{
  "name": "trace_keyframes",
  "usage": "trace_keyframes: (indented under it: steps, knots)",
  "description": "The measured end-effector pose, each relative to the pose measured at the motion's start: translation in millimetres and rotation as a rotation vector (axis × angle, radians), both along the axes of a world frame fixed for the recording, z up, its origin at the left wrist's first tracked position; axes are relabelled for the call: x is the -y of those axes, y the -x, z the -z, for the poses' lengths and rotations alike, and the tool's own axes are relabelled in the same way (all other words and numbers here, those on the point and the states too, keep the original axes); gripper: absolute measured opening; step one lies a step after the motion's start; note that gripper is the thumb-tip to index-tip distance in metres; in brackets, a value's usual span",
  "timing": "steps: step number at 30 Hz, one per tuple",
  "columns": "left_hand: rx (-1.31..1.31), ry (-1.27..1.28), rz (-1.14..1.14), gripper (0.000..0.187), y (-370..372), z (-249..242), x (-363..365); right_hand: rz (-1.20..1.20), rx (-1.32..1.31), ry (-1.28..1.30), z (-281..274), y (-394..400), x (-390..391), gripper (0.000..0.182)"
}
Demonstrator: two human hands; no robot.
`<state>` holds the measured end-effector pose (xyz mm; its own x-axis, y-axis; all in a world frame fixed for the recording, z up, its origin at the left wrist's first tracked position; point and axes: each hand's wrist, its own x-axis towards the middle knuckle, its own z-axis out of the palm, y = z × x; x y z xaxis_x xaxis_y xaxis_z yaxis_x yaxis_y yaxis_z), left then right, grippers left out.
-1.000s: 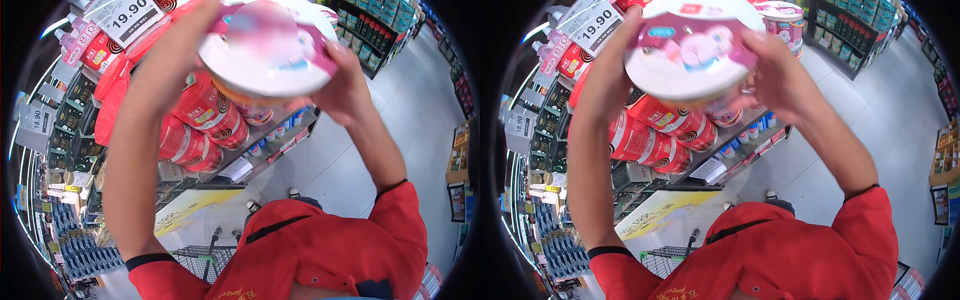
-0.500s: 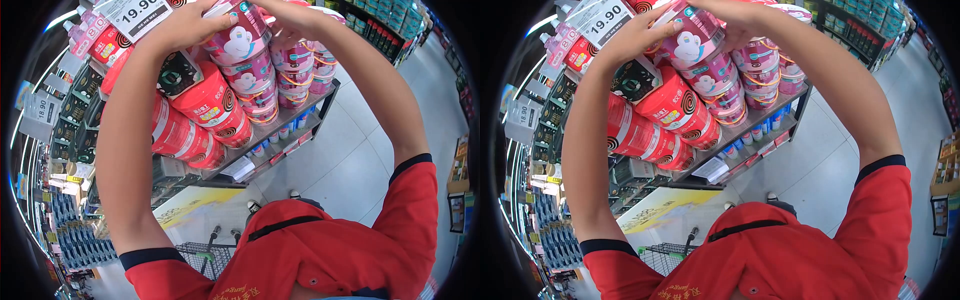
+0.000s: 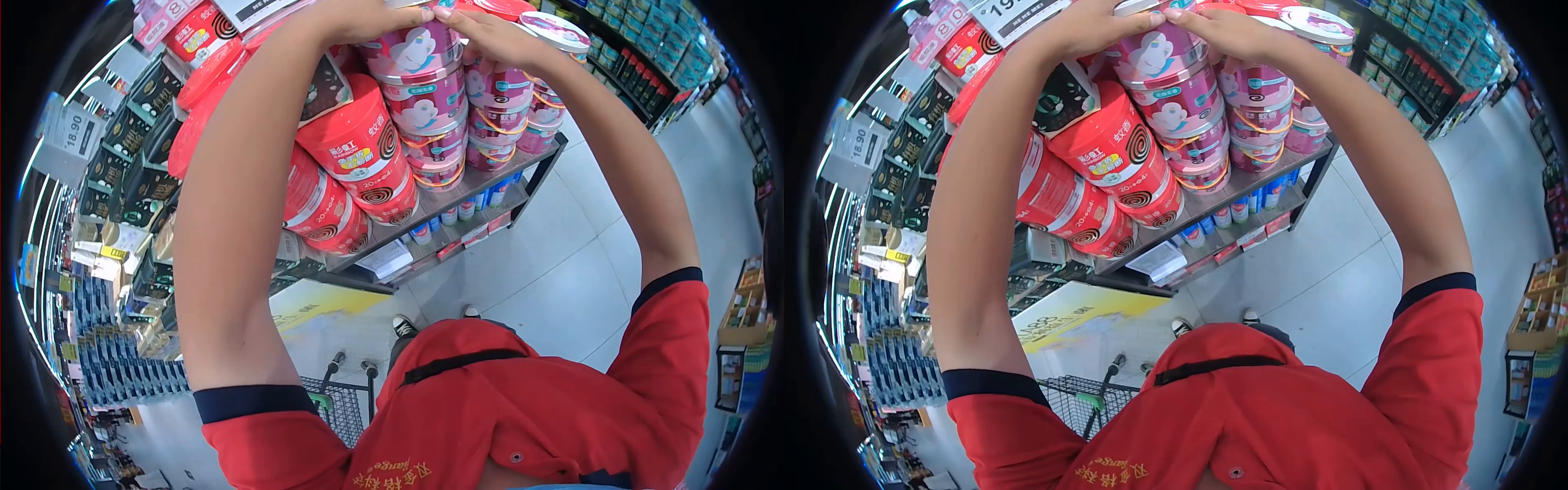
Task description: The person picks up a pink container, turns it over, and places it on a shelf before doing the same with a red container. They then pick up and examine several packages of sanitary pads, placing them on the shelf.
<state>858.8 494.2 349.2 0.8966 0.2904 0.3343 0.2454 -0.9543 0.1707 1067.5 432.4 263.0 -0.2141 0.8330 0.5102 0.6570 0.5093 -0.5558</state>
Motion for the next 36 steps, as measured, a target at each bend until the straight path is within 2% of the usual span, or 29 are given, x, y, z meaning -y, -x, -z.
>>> trace_keyframes:
  steps: [2, 4, 6, 7, 9, 12, 13, 15, 16, 18, 19, 20, 21, 22, 23, 24, 25, 26, 28, 29, 31, 32, 33, 34, 35, 36]
  knots:
    - [0.006, 0.047, -0.065, 0.061, 9.1, -5.2, 9.5, 0.283, -0.001, 0.41, -18.1, 17.2, 32.1, 0.099]
    - [0.078, 0.16, -0.01, 0.069, 25.9, -13.4, 22.8, 0.296, -0.017, 0.42, -18.7, 22.9, 36.6, 0.094]
    - [-0.121, -0.047, -0.31, 0.08, 55.7, -27.6, 25.0, 0.542, -0.201, 0.323, -31.1, 40.3, 49.5, 0.084]
    - [-0.128, -0.049, -0.31, 0.08, 70.5, -26.1, 14.6, 0.541, -0.209, 0.325, -29.8, 32.8, 48.9, 0.084]
    - [-0.094, 0.041, -0.352, 0.072, 97.2, -9.8, -8.2, 0.443, 0.147, 0.269, -26.5, 14.7, 48.2, 0.075]
    - [-0.148, 0.049, -0.455, 0.073, 102.3, 1.8, -18.1, 0.533, 0.073, 0.233, -33.5, 22.8, 47.7, 0.074]
    - [-0.141, 0.023, -0.464, 0.072, 101.0, 5.8, -20.8, 0.532, 0.074, 0.227, -36.1, 25.8, 53.7, 0.074]
    - [-0.134, -0.026, -0.462, 0.071, 92.2, 4.1, -7.3, 0.325, -0.202, 0.071, -43.0, 38.9, 74.1, 0.065]
    - [-0.131, -0.069, -0.458, 0.07, 90.0, 5.4, -2.3, 0.32, -0.202, 0.076, -37.8, 36.1, 67.5, 0.065]
    - [-0.117, -0.059, -0.481, 0.069, 92.6, 12.6, -0.5, 0.429, 0.058, -0.218, -28.6, 33.2, 54.2, 0.055]
    - [-0.115, -0.198, -0.43, 0.069, 94.4, 15.4, 0.1, 0.352, 0.037, -0.355, -22.8, 31.6, 55.3, 0.041]
    - [-0.111, -0.337, -0.376, 0.07, 95.9, 17.7, 2.8, 0.354, 0.035, -0.351, -16.3, 33.4, 62.5, 0.041]
    - [-0.102, -0.304, -0.401, 0.073, 87.9, 8.9, 35.7, 0.233, -0.031, -0.238, -6.7, 34.1, 70.5, 0.06]
    - [-0.022, -0.422, -0.354, 0.074, 90.7, 11.7, 51.7, 0.117, -0.096, -0.127, 0.3, 35.6, 80.2, 0.081]
    - [0.057, -0.535, -0.302, 0.076, 93.2, 15.8, 67.6, 0.089, -0.037, -0.154, 5.7, 42.0, 95.3, 0.085]
    - [0.125, -0.422, -0.253, 0.079, 94.5, 20.4, 90.9, 0.064, 0.019, -0.18, 11.5, 51.7, 112.2, 0.09]
    - [0.19, -0.303, -0.206, 0.081, 95.4, 27.2, 115.3, -0.015, -0.12, -0.147, 20.8, 65.3, 127.6, 0.093]
    - [0.228, -0.127, -0.167, 0.084, 96.9, 37.3, 134.0, -0.058, -0.167, -0.016, 30.8, 72.9, 140.1, 0.099]
    - [0.351, 0.27, -0.142, 0.087, 96.8, 70.4, 149.8, -0.212, -0.292, 0.085, 57.0, 84.6, 153.2, 0.101]
    - [0.298, 0.416, -0.201, 0.088, 95.1, 77.3, 158.5, -0.201, -0.301, 0.106, 70.5, 91.2, 158.6, 0.101]
    - [0.383, 0.863, -0.272, 0.078, 86.8, 103.6, 157.9, -0.207, -0.647, 0.466, 99.5, 104.0, 168.4, 0.1]
    - [0.42, 1.067, -0.322, 0.071, 85.6, 118.2, 152.4, -0.234, -0.819, 0.594, 119.1, 107.2, 171.4, 0.089]
    - [0.418, 1.084, -0.322, 0.071, 88.6, 128.8, 151.3, -0.257, -1.004, 0.653, 132.1, 112.2, 175.8, 0.081]
    - [0.603, 1.217, -0.289, 0.068, 91.5, 137.4, 148.5, -0.281, -1.188, 0.703, 142.9, 115.9, 179.7, 0.073]
    - [0.789, 1.347, -0.254, 0.064, 92.4, 147.7, 147.5, -0.271, -1.191, 0.709, 154.9, 116.3, 183.3, 0.073]
    - [0.785, 1.359, -0.254, 0.064, 91.4, 162.9, 150.5, -0.288, -1.373, 0.819, 166.5, 116.0, 187.7, 0.067]
